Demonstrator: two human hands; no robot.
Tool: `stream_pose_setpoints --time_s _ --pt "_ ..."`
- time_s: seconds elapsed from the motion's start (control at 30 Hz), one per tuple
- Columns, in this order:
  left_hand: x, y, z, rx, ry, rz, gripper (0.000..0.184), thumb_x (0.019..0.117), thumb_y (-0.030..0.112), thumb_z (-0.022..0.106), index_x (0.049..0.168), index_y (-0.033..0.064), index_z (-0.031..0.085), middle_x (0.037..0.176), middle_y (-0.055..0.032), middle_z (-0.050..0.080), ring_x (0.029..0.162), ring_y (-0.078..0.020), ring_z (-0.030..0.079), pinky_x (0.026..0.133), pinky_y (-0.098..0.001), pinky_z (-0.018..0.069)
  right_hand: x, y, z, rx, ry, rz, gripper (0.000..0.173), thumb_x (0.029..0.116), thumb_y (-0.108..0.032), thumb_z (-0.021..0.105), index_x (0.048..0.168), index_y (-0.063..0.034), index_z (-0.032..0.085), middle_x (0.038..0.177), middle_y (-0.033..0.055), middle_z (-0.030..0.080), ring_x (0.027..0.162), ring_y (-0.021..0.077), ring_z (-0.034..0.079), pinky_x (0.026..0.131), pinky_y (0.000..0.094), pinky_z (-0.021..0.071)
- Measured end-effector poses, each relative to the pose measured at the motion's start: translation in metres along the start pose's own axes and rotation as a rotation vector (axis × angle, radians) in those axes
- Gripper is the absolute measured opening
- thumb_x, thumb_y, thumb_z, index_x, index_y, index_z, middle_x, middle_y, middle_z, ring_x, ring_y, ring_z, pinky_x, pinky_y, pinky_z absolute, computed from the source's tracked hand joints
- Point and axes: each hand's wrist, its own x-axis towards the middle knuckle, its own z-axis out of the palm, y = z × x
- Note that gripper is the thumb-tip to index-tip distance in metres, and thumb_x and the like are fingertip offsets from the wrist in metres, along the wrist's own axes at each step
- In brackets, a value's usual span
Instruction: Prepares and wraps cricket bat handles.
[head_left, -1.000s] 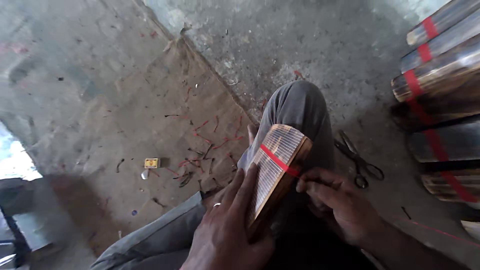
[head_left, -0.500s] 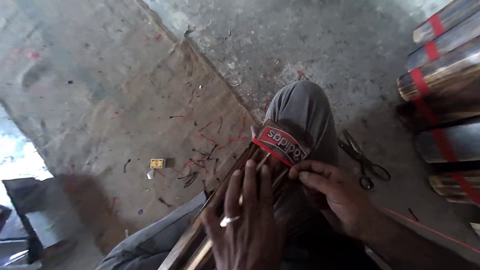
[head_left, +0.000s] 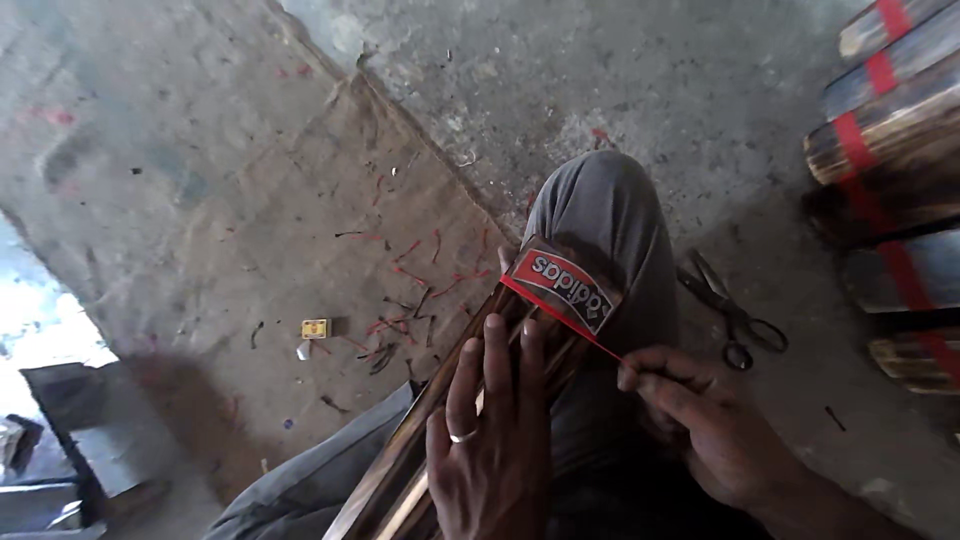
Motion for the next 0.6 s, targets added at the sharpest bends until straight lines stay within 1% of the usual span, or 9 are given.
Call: stream_pose_setpoints --time_s 0.07,0.13,0.23,0.27,0.3,0.37,0.4,0.5,0.6 --pt "0.000 0.001 0.001 0.005 0.009 -0.006 0.076 0.0936 0.058 0.058 0.161 0.0303 0.035 0.168 0.0008 0.029 0.142 -0.0255 0.043 0.092 -0.0447 0.0465 0.002 0.008 -0.002 -0.014 0.027 0.048 0.021 0.1042 -0.022 0.056 0.112 -0.0143 0.074 0.074 0.0035 0.056 0.054 0.0078 0.045 0.048 0.0221 0.0402" --pt "0.000 0.001 0.002 0.005 0.013 -0.007 0.076 0.0935 0.058 0.059 0.160 0.0304 0.036 0.168 0.0010 0.030 0.141 -0.0256 0.044 0.091 -0.0441 0.0464 0.003 0.013 -0.003 0.019 0.034 0.082 0.021 0.1041 -0.022 0.056 0.112 -0.0138 0.074 0.073 0.0037 0.055 0.053 0.0078 0.044 0.047 0.0216 0.0387" --pt "0.000 0.001 0.002 -0.001 0.004 -0.006 0.078 0.0924 0.059 0.059 0.161 0.0314 0.035 0.168 0.0002 0.030 0.142 -0.0261 0.044 0.093 -0.0454 0.0473 0.004 0.017 -0.002 0.063 0.044 0.143 0.020 0.1043 -0.022 0.057 0.112 -0.0127 0.073 0.072 0.0046 0.054 0.052 0.0085 0.043 0.046 0.0223 0.0382" --pt "0.002 0.001 0.001 -0.011 -0.008 -0.005 0.077 0.0923 0.059 0.059 0.161 0.0346 0.033 0.168 -0.0010 0.029 0.142 -0.0273 0.044 0.092 -0.0465 0.0474 0.005 0.017 -0.001 0.076 0.055 0.167 0.020 0.1041 -0.022 0.057 0.112 -0.0128 0.073 0.072 0.0046 0.054 0.052 0.0085 0.043 0.047 0.0222 0.0387" --pt "0.003 0.001 0.000 -0.018 -0.027 -0.003 0.076 0.0924 0.058 0.059 0.161 0.0404 0.031 0.168 -0.0025 0.028 0.140 -0.0290 0.045 0.091 -0.0476 0.0475 0.006 0.017 0.000 0.092 0.066 0.187 0.020 0.1040 -0.022 0.057 0.112 -0.0127 0.073 0.072 0.0044 0.053 0.052 0.0084 0.043 0.047 0.0223 0.0391" --pt "0.007 0.001 -0.002 -0.033 -0.051 0.003 0.072 0.0925 0.055 0.062 0.157 0.0498 0.032 0.167 -0.0056 0.028 0.139 -0.0319 0.045 0.092 -0.0500 0.0484 0.008 0.014 0.003 0.133 0.094 0.220 0.019 0.1036 -0.023 0.058 0.112 -0.0127 0.072 0.072 0.0039 0.052 0.052 0.0082 0.043 0.047 0.0219 0.0389" --pt "0.009 0.001 -0.002 -0.034 -0.057 0.006 0.070 0.0919 0.054 0.063 0.156 0.0520 0.034 0.167 -0.0062 0.029 0.139 -0.0328 0.045 0.092 -0.0505 0.0487 0.009 0.014 0.004 0.156 0.110 0.232 0.019 0.1032 -0.023 0.058 0.112 -0.0125 0.072 0.071 0.0038 0.051 0.052 0.0081 0.043 0.047 0.0217 0.0392" --pt "0.013 -0.001 -0.004 -0.038 -0.068 0.008 0.069 0.0906 0.055 0.063 0.154 0.0538 0.036 0.166 -0.0061 0.032 0.137 -0.0333 0.047 0.089 -0.0509 0.0496 0.011 0.013 0.006 0.213 0.121 0.231 0.020 0.1035 -0.022 0.058 0.112 -0.0112 0.072 0.068 0.0034 0.049 0.051 0.0081 0.042 0.047 0.0222 0.0396" --pt "0.018 -0.009 -0.010 -0.132 -0.070 0.015 0.070 0.0883 0.057 0.065 0.153 0.0535 0.038 0.164 -0.0050 0.035 0.132 -0.0346 0.051 0.084 -0.0526 0.0520 0.011 0.014 0.006 0.205 0.058 0.195 0.020 0.1042 -0.021 0.056 0.113 -0.0111 0.071 0.068 0.0023 0.047 0.052 0.0076 0.042 0.048 0.0222 0.0395"
